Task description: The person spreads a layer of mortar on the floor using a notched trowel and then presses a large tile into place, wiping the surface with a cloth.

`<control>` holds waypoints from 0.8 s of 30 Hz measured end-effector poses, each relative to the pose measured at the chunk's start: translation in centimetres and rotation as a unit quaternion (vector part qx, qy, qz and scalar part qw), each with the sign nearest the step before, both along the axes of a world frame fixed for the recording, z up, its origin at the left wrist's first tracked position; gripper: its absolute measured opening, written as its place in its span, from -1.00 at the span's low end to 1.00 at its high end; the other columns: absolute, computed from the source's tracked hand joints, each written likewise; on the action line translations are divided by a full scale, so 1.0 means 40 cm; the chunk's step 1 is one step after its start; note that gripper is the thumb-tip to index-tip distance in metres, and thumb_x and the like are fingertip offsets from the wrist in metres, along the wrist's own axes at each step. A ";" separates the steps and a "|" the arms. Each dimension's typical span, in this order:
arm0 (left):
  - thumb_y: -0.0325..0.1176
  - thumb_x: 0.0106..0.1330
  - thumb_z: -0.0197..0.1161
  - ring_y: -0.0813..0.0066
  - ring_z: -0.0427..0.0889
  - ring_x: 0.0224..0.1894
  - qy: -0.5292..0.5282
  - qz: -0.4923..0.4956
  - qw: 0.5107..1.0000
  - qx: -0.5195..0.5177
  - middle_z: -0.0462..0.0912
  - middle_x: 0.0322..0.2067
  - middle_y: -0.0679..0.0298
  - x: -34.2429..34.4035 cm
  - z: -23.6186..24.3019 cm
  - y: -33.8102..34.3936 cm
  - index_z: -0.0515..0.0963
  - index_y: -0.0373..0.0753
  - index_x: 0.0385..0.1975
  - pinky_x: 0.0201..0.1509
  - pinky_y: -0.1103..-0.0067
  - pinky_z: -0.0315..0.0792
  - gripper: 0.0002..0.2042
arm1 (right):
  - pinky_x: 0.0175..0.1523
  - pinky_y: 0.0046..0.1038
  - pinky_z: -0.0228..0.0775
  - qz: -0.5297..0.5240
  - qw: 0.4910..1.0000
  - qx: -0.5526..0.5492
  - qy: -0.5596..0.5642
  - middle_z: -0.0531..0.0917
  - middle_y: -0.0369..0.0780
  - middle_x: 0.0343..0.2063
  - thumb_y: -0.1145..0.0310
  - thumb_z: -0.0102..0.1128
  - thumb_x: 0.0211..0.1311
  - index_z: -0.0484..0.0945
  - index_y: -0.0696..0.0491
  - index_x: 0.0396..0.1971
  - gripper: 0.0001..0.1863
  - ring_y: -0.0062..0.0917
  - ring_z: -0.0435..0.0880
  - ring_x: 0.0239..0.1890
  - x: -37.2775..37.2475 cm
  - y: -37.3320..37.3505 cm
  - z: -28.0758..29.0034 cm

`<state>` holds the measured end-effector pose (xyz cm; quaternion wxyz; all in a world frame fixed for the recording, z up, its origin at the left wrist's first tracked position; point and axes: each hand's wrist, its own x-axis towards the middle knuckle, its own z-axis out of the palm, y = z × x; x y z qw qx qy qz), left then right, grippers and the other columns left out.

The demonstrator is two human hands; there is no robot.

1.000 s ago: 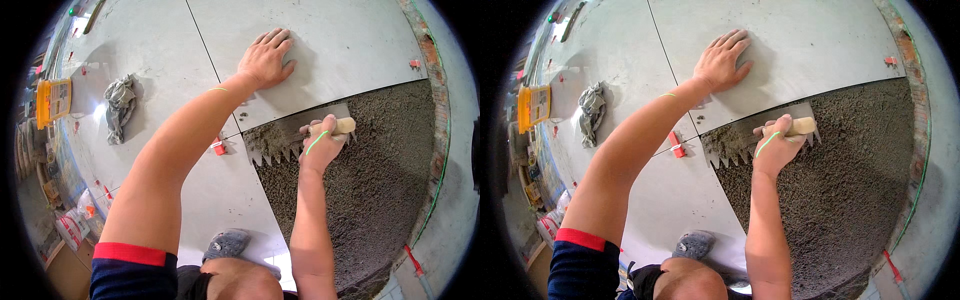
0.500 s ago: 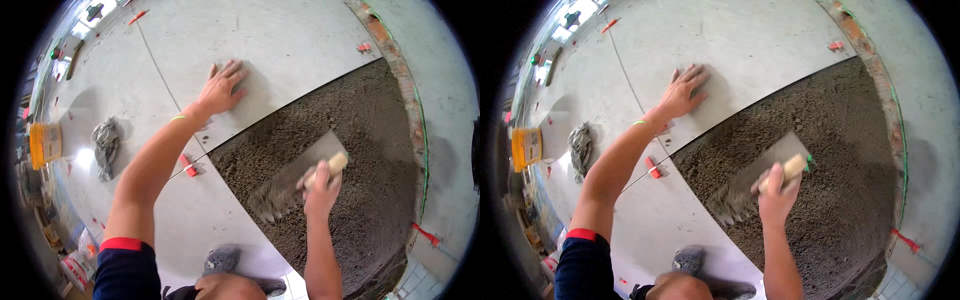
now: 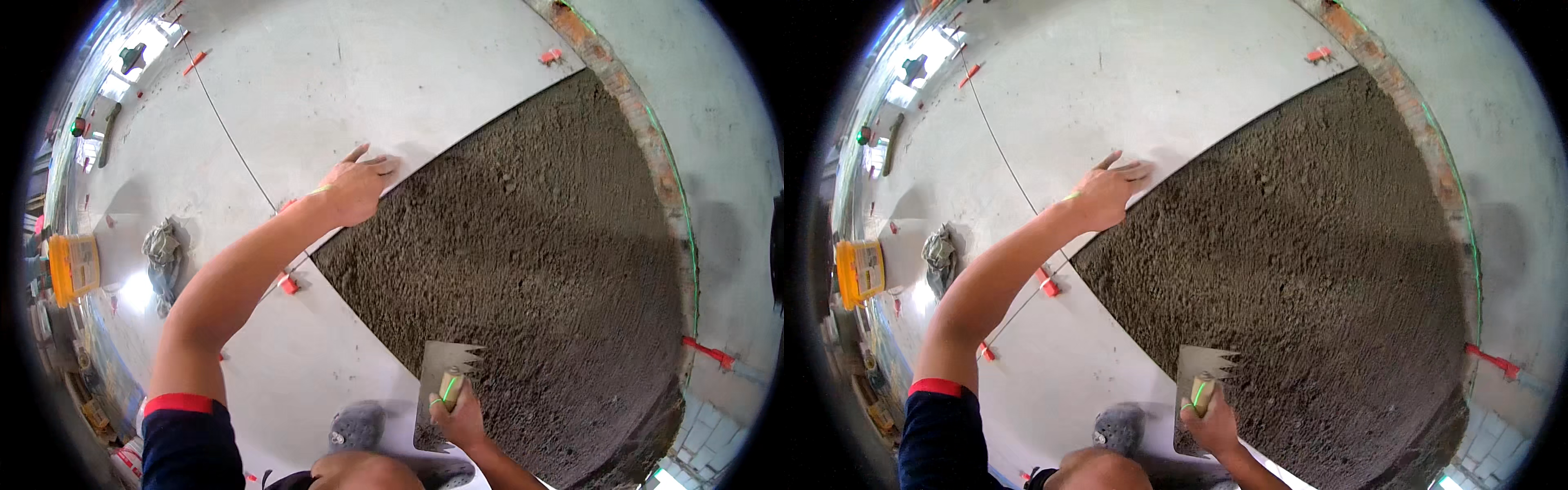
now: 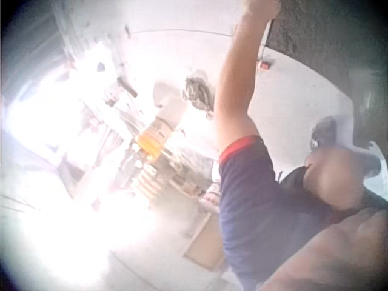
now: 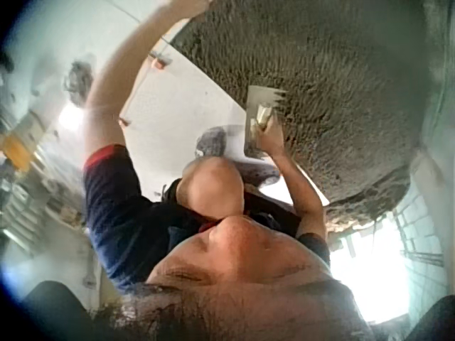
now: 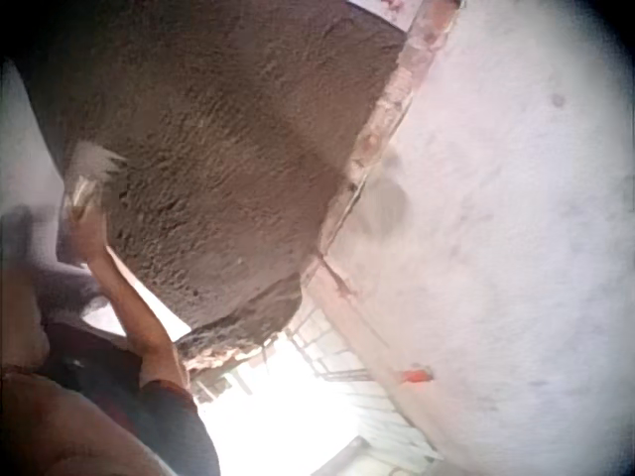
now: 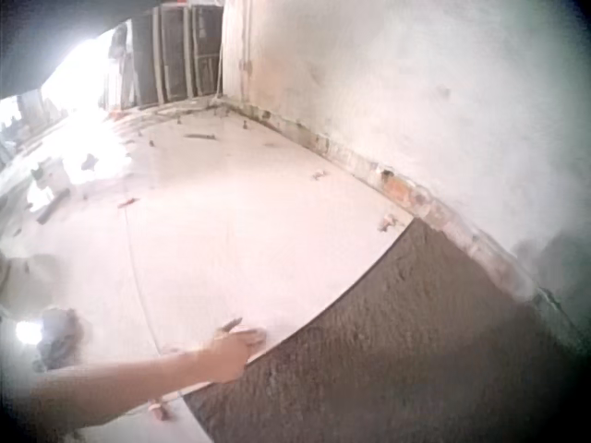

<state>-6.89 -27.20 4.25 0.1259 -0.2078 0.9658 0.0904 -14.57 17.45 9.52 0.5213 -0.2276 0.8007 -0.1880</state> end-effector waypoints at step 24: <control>0.06 0.40 0.17 0.13 -0.04 0.58 0.053 0.239 0.970 -0.006 0.08 0.50 0.04 -0.071 -0.005 0.089 0.08 -0.26 0.50 0.61 0.05 -0.20 -0.21 | 0.02 0.03 0.52 0.126 0.987 0.096 -0.034 0.71 0.12 -0.22 -0.08 0.25 0.22 0.35 0.06 0.13 -0.35 0.13 0.69 -0.14 0.154 0.187 -0.016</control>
